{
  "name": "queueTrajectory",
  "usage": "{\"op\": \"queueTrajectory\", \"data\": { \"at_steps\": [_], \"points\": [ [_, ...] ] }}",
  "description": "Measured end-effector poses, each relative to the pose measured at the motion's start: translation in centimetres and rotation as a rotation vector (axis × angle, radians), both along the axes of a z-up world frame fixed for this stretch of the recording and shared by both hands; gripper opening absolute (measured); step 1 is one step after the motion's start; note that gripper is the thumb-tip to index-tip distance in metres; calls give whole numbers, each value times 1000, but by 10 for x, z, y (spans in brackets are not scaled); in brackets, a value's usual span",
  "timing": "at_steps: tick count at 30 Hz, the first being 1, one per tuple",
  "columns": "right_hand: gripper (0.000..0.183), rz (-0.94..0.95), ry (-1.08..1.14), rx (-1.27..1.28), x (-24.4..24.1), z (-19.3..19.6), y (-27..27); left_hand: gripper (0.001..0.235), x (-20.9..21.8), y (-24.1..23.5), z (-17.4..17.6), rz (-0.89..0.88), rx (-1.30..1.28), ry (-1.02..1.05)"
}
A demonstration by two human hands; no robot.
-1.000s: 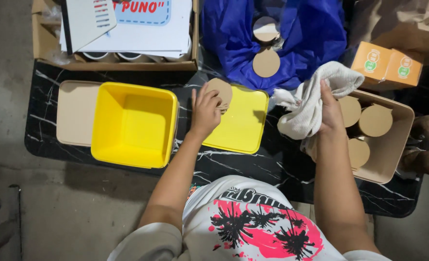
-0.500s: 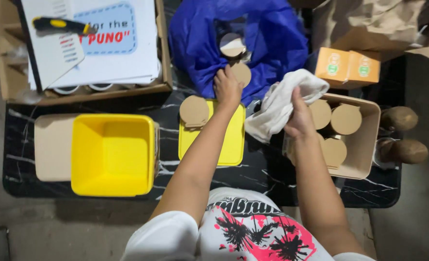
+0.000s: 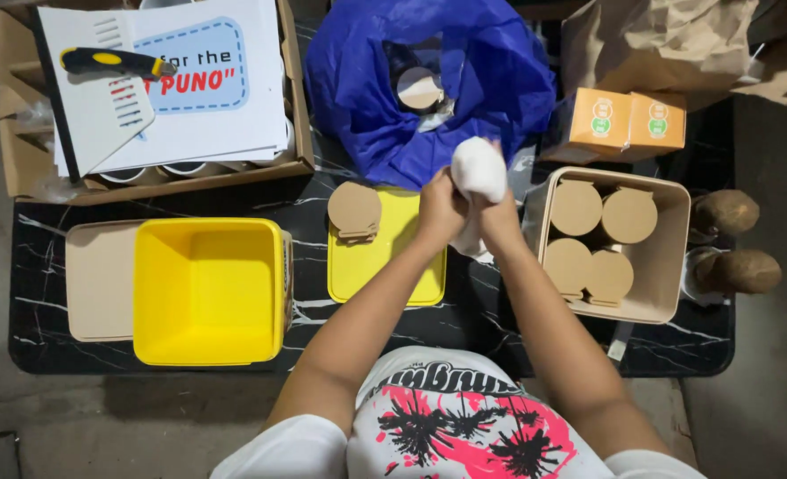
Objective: Wiping circular cardboard lids with a white cloth and organizing them into a container.
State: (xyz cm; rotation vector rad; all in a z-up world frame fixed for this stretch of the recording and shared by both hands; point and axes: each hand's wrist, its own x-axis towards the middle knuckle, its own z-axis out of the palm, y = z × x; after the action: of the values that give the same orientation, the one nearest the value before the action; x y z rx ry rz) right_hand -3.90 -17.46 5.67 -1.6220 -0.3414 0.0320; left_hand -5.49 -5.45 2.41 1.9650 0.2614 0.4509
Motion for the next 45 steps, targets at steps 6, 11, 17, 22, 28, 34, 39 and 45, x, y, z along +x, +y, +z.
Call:
{"op": "queueTrajectory", "data": {
  "at_steps": [6, 11, 17, 22, 28, 34, 39, 45],
  "points": [
    [24, -432, 355, -57, 41, -1, 10, 28, -44, -3, 93, -85, -248, -67],
    [32, -241, -61, -27, -1, 52, 39, 27, -34, 17, 83, -57, -185, -61],
    [42, -137, 69, 152, 16, 27, 30, 26, -47, 17, 73, -109, 162, -156],
    [38, -267, 55, 20, -11, 56, 44, 25, -47, 13, 87, -84, 251, -159],
    [29, -307, 229, 396, 14, -29, 21, 32, -58, 2, 116, -60, -49, -172],
    [30, -309, 358, 248, -32, 30, 40, 41, -49, -1, 104, -17, -63, -278],
    [35, -267, 350, 374, -6, 14, 31, 33, -53, -3, 100, 5, -165, -271],
    [27, -185, 365, 447, 2, 53, 18, 43, -23, 21, 26, 49, -439, -156]
  ]
}}
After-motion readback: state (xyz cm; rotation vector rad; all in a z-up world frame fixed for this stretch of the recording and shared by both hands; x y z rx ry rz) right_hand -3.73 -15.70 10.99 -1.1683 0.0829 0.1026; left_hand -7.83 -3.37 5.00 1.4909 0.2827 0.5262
